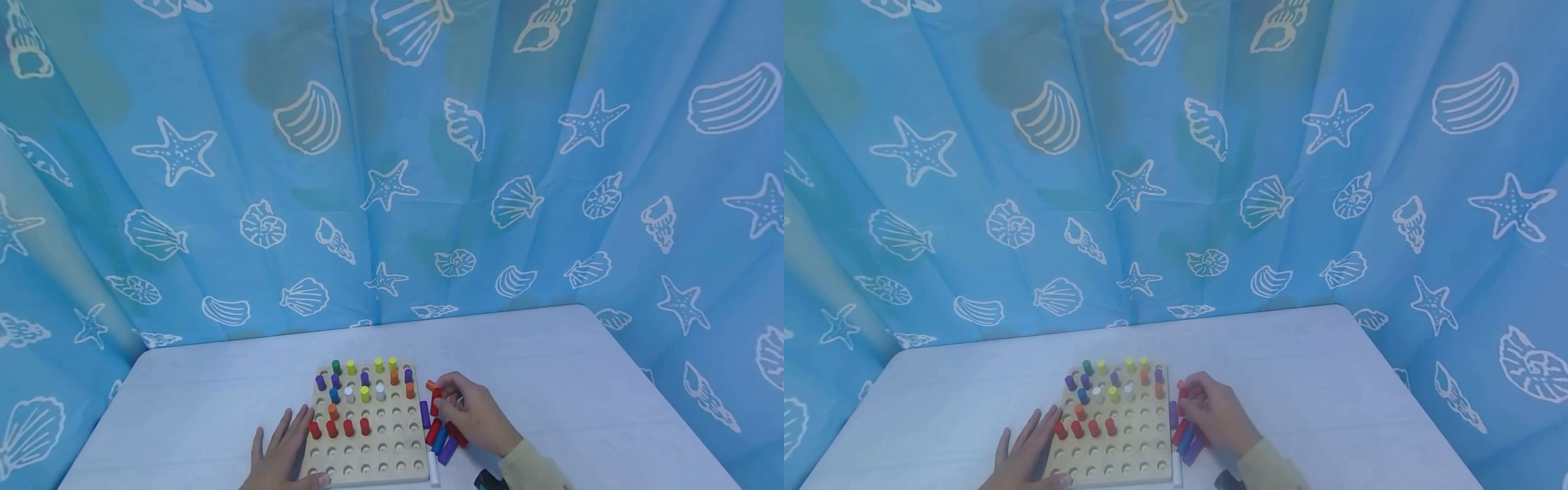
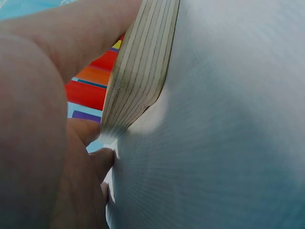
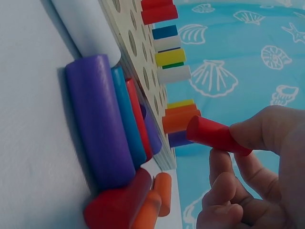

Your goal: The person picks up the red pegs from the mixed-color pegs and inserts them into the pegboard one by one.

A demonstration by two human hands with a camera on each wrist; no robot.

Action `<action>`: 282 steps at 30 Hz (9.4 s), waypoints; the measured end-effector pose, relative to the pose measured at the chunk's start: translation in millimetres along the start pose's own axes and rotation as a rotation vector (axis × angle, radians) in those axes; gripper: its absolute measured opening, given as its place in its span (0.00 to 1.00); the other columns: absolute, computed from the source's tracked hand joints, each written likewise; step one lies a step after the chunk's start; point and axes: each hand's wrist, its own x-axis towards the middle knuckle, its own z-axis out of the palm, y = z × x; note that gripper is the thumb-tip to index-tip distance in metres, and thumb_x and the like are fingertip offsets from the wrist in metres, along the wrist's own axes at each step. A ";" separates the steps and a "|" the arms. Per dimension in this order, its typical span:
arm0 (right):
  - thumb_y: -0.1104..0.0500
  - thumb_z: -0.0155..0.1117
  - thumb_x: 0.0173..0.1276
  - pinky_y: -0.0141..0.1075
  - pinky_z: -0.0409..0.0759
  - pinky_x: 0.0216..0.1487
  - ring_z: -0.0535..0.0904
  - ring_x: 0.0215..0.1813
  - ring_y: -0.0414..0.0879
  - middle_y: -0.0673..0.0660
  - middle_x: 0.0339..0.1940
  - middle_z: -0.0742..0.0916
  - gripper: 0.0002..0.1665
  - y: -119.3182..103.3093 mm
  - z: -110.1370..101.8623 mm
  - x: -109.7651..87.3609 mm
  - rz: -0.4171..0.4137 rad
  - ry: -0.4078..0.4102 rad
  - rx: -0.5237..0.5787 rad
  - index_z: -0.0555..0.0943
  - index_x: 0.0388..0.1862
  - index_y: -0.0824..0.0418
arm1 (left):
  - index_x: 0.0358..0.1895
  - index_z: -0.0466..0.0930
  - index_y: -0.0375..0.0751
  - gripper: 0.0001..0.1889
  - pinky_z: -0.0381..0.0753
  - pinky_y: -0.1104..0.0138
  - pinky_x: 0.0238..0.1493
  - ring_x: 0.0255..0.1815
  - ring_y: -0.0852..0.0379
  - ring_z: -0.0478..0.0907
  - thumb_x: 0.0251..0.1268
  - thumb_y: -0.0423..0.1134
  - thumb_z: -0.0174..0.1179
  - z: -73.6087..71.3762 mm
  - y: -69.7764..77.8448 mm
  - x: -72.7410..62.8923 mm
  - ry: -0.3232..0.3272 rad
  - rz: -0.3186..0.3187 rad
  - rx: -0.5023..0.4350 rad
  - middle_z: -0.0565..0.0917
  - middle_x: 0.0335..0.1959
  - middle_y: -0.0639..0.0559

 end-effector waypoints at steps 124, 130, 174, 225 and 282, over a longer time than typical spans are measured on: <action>0.60 0.69 0.66 0.30 0.73 0.30 0.73 0.30 0.38 0.43 0.30 0.80 0.08 -43.5 53.6 10.8 -0.185 -0.244 -0.120 0.80 0.42 0.51 | 0.80 0.53 0.41 0.62 0.14 0.31 0.67 0.80 0.30 0.36 0.47 0.73 0.66 -3.0 2.1 -0.6 -0.012 0.002 -0.016 0.56 0.80 0.38; 0.60 0.69 0.66 0.31 0.73 0.31 0.73 0.30 0.37 0.43 0.29 0.79 0.08 -42.5 53.0 11.7 -0.187 -0.256 -0.148 0.80 0.40 0.50 | 0.80 0.53 0.41 0.61 0.15 0.31 0.67 0.80 0.30 0.37 0.47 0.73 0.67 -3.6 3.1 -1.5 -0.006 0.009 -0.017 0.56 0.80 0.38; 0.59 0.64 0.73 0.34 0.78 0.39 0.75 0.38 0.40 0.43 0.37 0.82 0.08 -30.1 13.2 9.0 -0.258 -0.155 -0.105 0.79 0.48 0.58 | 0.80 0.54 0.40 0.63 0.16 0.31 0.67 0.80 0.30 0.38 0.44 0.74 0.67 -2.6 2.4 -1.9 0.002 0.010 -0.011 0.56 0.80 0.38; 0.55 0.69 0.69 0.30 0.78 0.34 0.75 0.33 0.42 0.45 0.32 0.82 0.13 8.9 -23.8 -18.6 -0.045 -0.079 -0.195 0.82 0.49 0.57 | 0.80 0.54 0.40 0.64 0.17 0.30 0.68 0.80 0.30 0.38 0.42 0.73 0.70 -1.8 -0.1 4.3 0.009 0.024 -0.021 0.56 0.80 0.37; 0.56 0.72 0.66 0.50 0.84 0.49 0.80 0.39 0.41 0.45 0.36 0.86 0.17 6.2 -17.5 -25.0 -0.080 -0.205 -0.541 0.85 0.52 0.59 | 0.80 0.55 0.41 0.64 0.18 0.30 0.68 0.80 0.31 0.39 0.42 0.76 0.67 -1.5 3.2 -1.0 0.013 -0.002 0.025 0.57 0.80 0.40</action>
